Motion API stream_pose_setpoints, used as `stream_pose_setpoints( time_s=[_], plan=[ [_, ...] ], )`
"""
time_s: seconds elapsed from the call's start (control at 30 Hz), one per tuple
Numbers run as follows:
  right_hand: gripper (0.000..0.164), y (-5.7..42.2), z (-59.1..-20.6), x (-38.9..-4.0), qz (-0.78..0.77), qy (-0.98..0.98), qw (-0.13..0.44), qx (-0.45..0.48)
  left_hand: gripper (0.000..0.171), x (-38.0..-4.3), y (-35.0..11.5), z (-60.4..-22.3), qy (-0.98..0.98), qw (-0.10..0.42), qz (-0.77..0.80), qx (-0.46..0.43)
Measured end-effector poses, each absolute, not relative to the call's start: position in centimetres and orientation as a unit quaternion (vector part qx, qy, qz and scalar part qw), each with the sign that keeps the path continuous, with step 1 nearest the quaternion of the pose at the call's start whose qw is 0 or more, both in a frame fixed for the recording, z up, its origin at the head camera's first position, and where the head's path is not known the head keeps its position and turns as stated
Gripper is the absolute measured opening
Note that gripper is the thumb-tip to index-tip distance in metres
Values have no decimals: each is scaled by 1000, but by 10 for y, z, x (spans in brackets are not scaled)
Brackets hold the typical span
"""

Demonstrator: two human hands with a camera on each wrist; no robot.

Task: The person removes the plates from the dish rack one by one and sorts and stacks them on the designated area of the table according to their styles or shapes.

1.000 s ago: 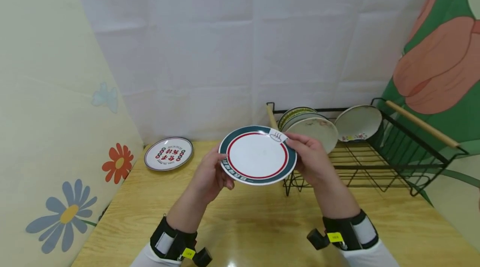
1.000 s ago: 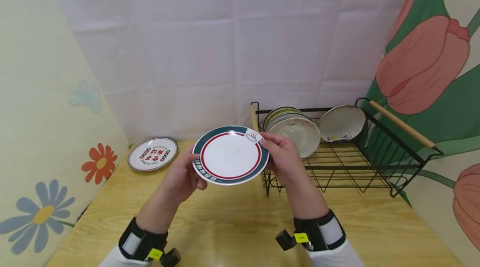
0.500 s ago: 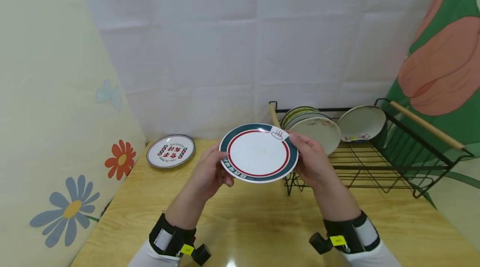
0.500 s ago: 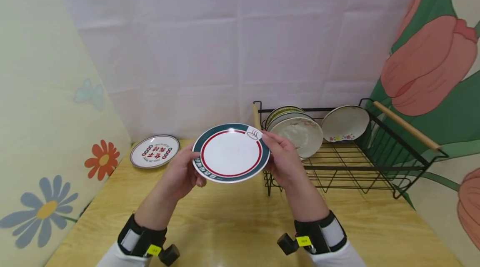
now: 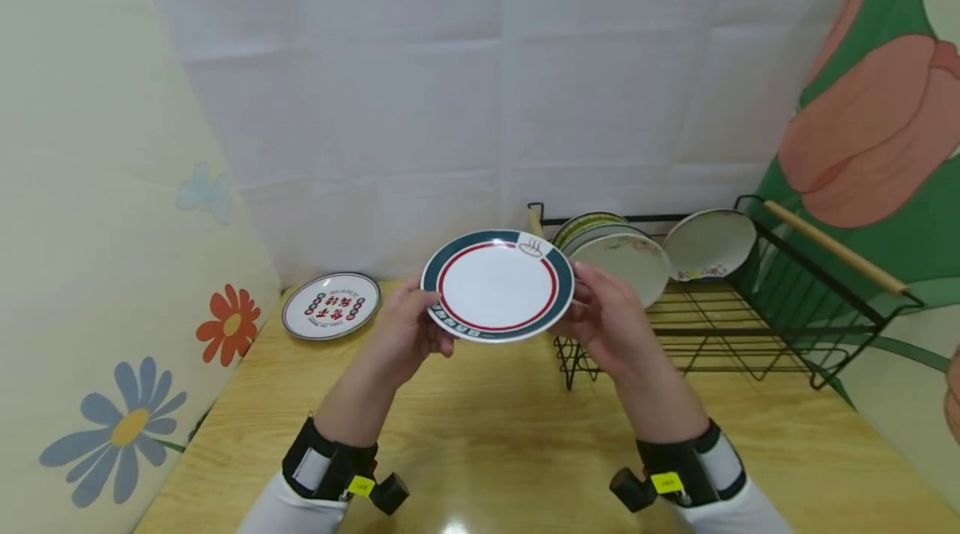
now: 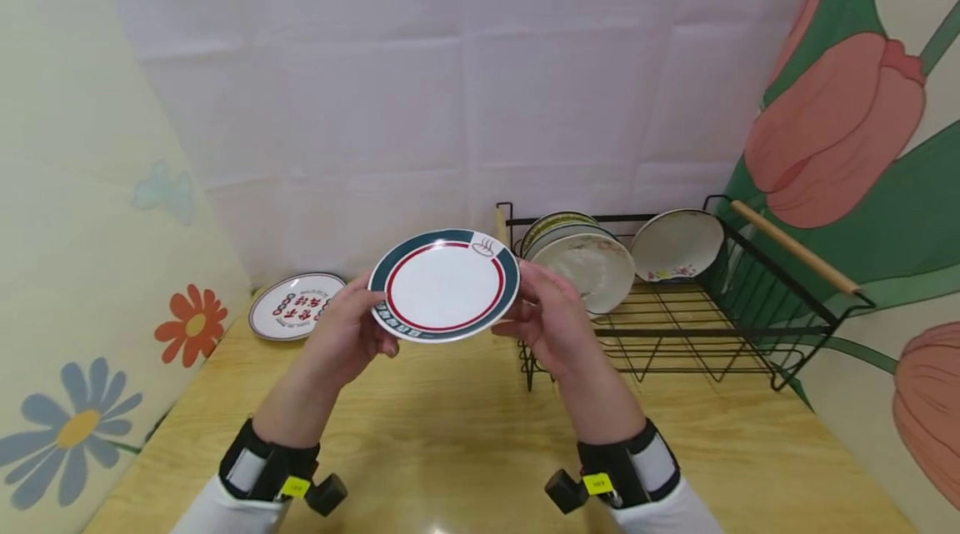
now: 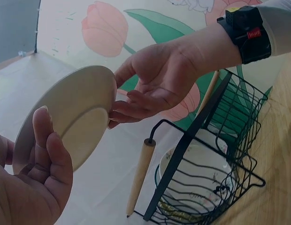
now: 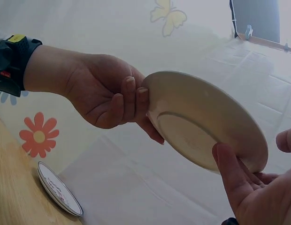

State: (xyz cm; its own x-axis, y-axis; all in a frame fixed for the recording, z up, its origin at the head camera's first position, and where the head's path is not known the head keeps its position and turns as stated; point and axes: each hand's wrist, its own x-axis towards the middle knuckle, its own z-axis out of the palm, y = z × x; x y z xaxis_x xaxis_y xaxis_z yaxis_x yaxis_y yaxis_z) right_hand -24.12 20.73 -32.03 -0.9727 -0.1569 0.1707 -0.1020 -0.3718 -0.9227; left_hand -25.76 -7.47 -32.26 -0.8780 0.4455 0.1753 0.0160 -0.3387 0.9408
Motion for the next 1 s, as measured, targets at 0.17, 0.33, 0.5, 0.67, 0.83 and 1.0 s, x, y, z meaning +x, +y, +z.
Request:
stream_pose_setpoints(
  time_s=[0.17,0.33,0.5,0.67,0.83,1.0],
  plan=[
    [41,199,-325,-245,-850,505,54,-142,47,-270,-84,-318,575,116,783,207],
    [57,184,-332,-248,-859,482,99,-140,45,-286,-95,-313,600,96,771,189],
    [58,171,-338,-247,-865,465,121,-145,44,-300,-110,-310,610,80,770,169],
    [54,155,-344,-249,-872,447,143,-139,45,-316,-134,-311,627,65,765,132],
    [56,143,-354,-253,-875,434,174,-130,48,-333,-159,-322,641,50,762,81],
    [60,132,-367,-261,-867,443,195,-115,52,-347,-187,-339,645,37,763,39]
  ],
)
